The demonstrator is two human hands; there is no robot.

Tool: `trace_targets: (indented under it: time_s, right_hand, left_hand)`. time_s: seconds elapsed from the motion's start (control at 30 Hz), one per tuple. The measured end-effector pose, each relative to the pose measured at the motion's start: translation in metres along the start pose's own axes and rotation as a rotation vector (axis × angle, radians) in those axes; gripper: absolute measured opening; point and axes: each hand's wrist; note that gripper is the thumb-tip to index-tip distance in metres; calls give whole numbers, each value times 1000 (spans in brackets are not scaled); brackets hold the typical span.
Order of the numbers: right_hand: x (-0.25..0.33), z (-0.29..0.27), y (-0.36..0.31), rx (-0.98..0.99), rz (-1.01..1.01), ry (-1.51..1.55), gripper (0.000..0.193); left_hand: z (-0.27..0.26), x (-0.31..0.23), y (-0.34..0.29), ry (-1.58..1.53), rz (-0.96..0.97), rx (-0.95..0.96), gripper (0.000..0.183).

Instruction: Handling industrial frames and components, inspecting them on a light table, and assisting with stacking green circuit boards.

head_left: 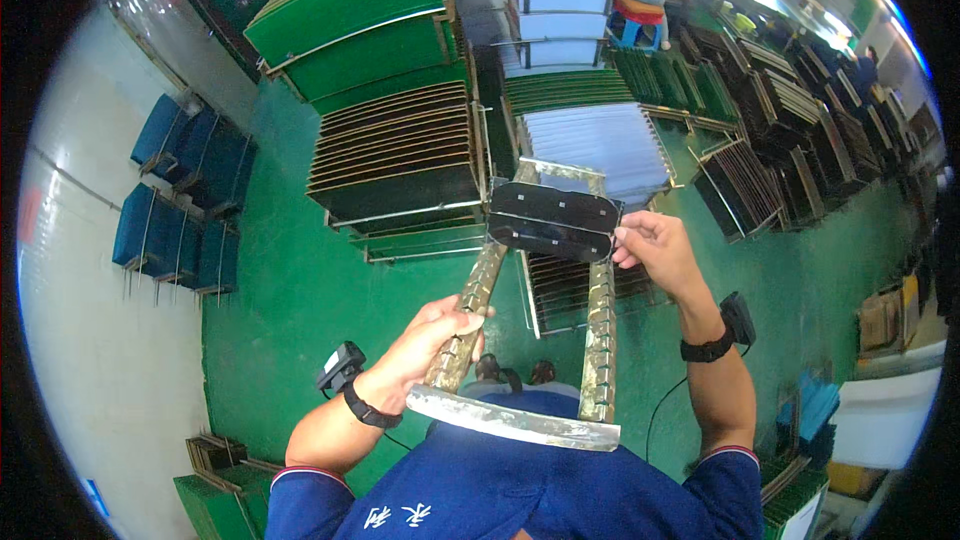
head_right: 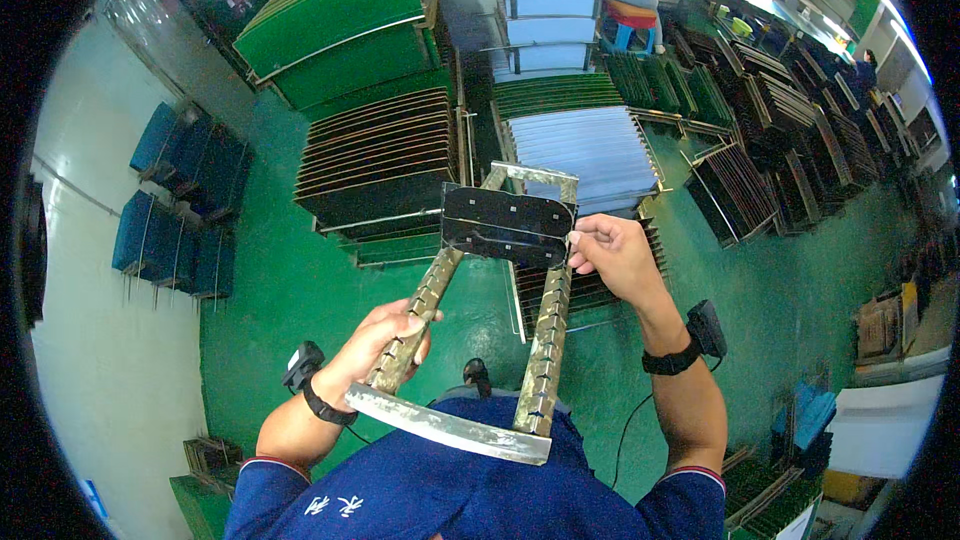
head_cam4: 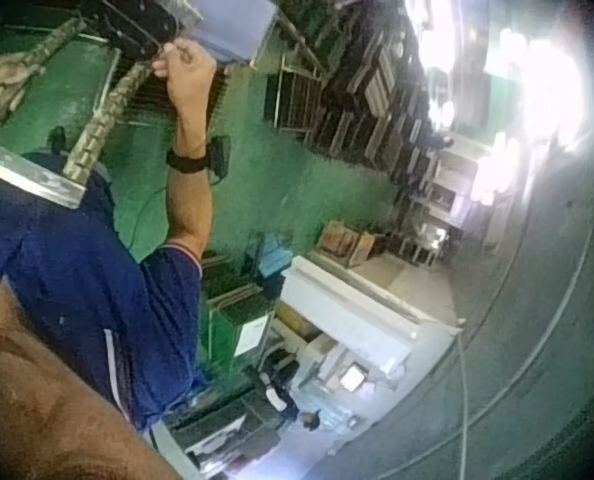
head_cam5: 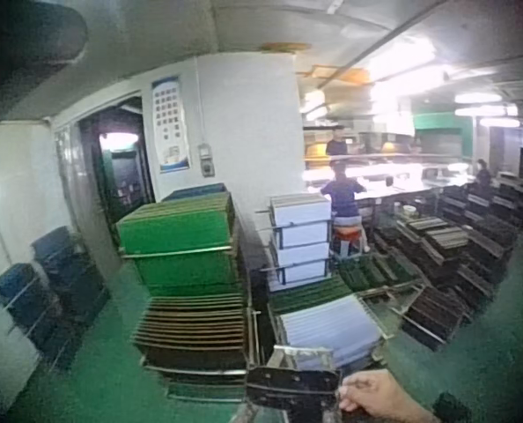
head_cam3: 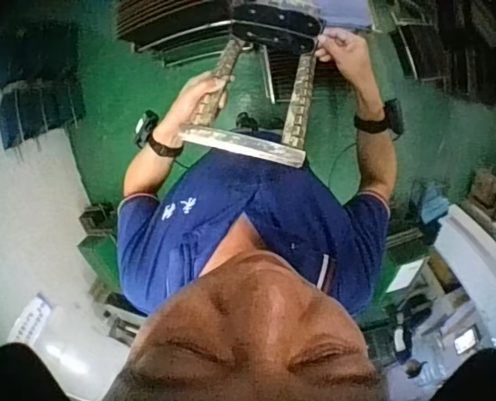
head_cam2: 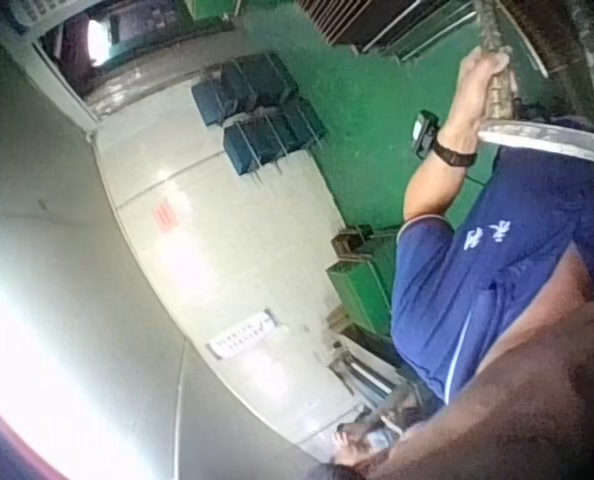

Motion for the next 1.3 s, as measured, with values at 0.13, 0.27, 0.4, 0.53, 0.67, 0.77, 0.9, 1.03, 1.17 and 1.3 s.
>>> trace_targets:
  time_s: [0.13,0.27,0.4,0.53,0.67,0.77,0.9,1.03,1.17,1.3]
  right_hand:
    - [-3,0,4,32,8,6,15]
    - [-5,3,7,55,-6,20,13]
    - [10,5,10,35,-75,31,12]
    - [11,-1,9,-60,-146,70,12]
    - [13,8,-4,-264,-208,294,12]
    - [17,27,-19,-397,-228,483,10]
    - [15,43,-39,-450,-242,553,9]
    - [11,49,-59,-494,-284,534,9]
    - [4,49,-74,-495,-328,500,8]
    - [5,55,-83,-487,-309,436,8]
  left_hand:
    - [-1,2,1,-23,-5,-9,41]
    - [-1,3,0,-32,-2,-25,40]
    - [0,-10,-5,-42,-12,-29,38]
    - [2,-6,2,-32,-11,-13,38]
    - [1,1,3,-37,6,-16,38]
    - [0,12,4,-24,30,-29,39]
    - [2,23,4,-63,99,-101,38]
    - [6,26,3,-138,193,-150,28]
    - [5,37,9,-45,365,-250,28]
    - [-3,47,18,80,493,-398,28]
Point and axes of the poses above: each hand's wrist, its own y-axis towards the middle knuckle, its own z-axis out of the palm, x = y × z, and after that the axes turned 3 degrees about -x, right-handed
